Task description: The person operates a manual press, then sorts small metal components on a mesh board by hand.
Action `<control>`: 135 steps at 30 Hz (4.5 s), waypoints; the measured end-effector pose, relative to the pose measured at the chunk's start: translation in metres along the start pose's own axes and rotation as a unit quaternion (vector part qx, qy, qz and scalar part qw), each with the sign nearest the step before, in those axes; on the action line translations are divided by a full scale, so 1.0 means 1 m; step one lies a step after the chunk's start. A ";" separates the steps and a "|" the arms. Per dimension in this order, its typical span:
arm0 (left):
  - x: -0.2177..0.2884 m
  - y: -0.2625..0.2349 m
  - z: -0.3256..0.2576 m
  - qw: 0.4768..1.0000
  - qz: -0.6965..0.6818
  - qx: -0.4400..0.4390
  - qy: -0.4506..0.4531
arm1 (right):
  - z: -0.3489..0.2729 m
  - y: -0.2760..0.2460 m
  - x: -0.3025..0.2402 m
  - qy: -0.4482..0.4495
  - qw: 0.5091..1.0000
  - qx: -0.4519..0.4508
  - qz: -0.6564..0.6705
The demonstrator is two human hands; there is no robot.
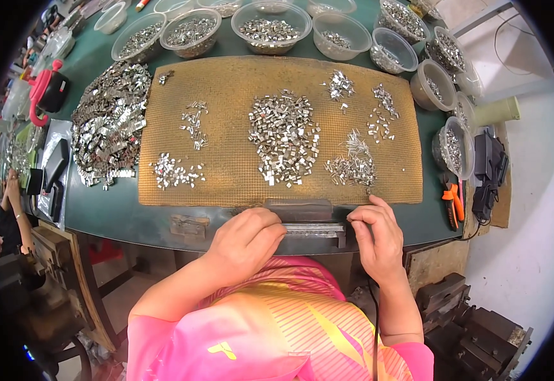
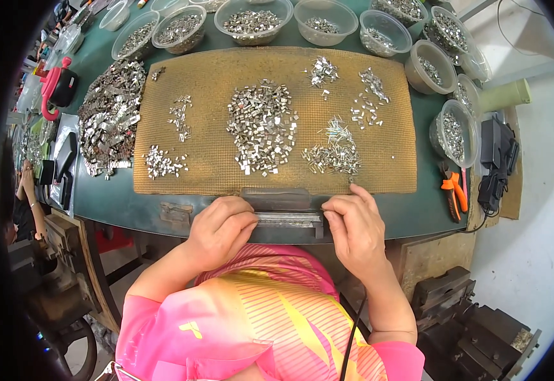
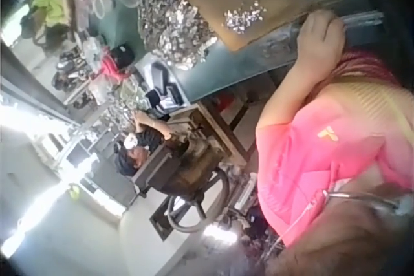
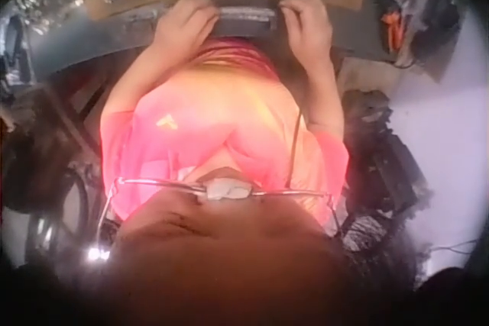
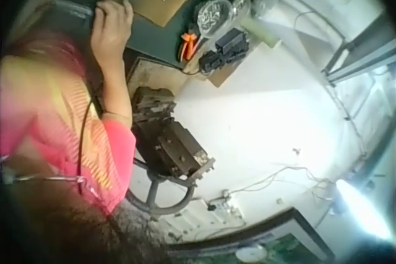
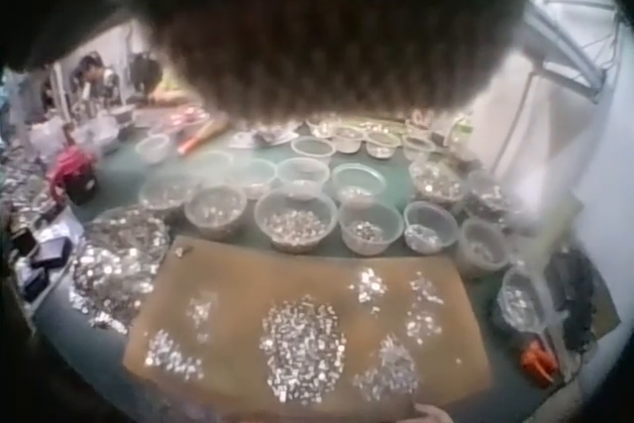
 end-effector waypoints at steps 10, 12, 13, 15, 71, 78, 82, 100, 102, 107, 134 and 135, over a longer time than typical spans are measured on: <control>-0.007 -0.003 -0.001 0.998 -0.047 -0.031 0.011 | -0.004 0.023 -0.014 -0.005 0.997 -0.066 0.036; -0.008 -0.003 -0.002 0.998 -0.051 -0.033 0.006 | -0.004 0.027 -0.014 -0.010 0.997 -0.069 0.025; -0.009 -0.003 -0.003 0.998 -0.048 -0.033 -0.002 | -0.005 0.028 -0.015 -0.018 0.997 -0.067 0.018; -0.008 -0.002 -0.003 0.998 -0.047 -0.034 -0.009 | -0.006 0.029 -0.014 -0.025 0.998 -0.065 0.010; -0.089 -0.063 0.033 0.978 0.026 0.020 -0.204 | 0.004 0.019 -0.020 -0.069 0.997 -0.035 0.017; -0.068 -0.061 0.011 0.984 0.017 0.010 -0.176 | 0.000 0.034 -0.023 -0.076 0.994 -0.077 0.029; -0.064 -0.057 0.005 0.984 0.013 0.028 -0.174 | 0.000 0.037 -0.023 -0.082 0.995 -0.057 0.008; -0.054 -0.043 -0.001 0.975 -0.015 0.024 -0.219 | 0.009 -0.013 0.019 0.030 0.993 0.053 -0.102; -0.052 -0.042 0.001 0.980 -0.007 0.013 -0.196 | 0.012 -0.016 0.033 0.044 0.982 0.058 -0.172; -0.039 -0.037 0.014 0.991 0.024 -0.001 -0.132 | 0.018 -0.007 0.039 0.053 0.970 0.032 -0.234; -0.011 0.003 0.003 0.992 -0.075 -0.049 -0.094 | 0.012 -0.007 0.022 0.006 0.967 0.000 -0.254; -0.008 0.003 0.002 0.994 -0.063 -0.038 -0.081 | 0.011 -0.007 0.021 0.006 0.967 -0.001 -0.254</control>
Point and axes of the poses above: each hand's wrist, its own z-axis towards the middle knuckle, its own y-axis out of the palm, x = y × z, the point moved 8 cm from there along z, towards the middle knuckle, and after that the axes turned 2 degrees about x, right-handed, at the moved point
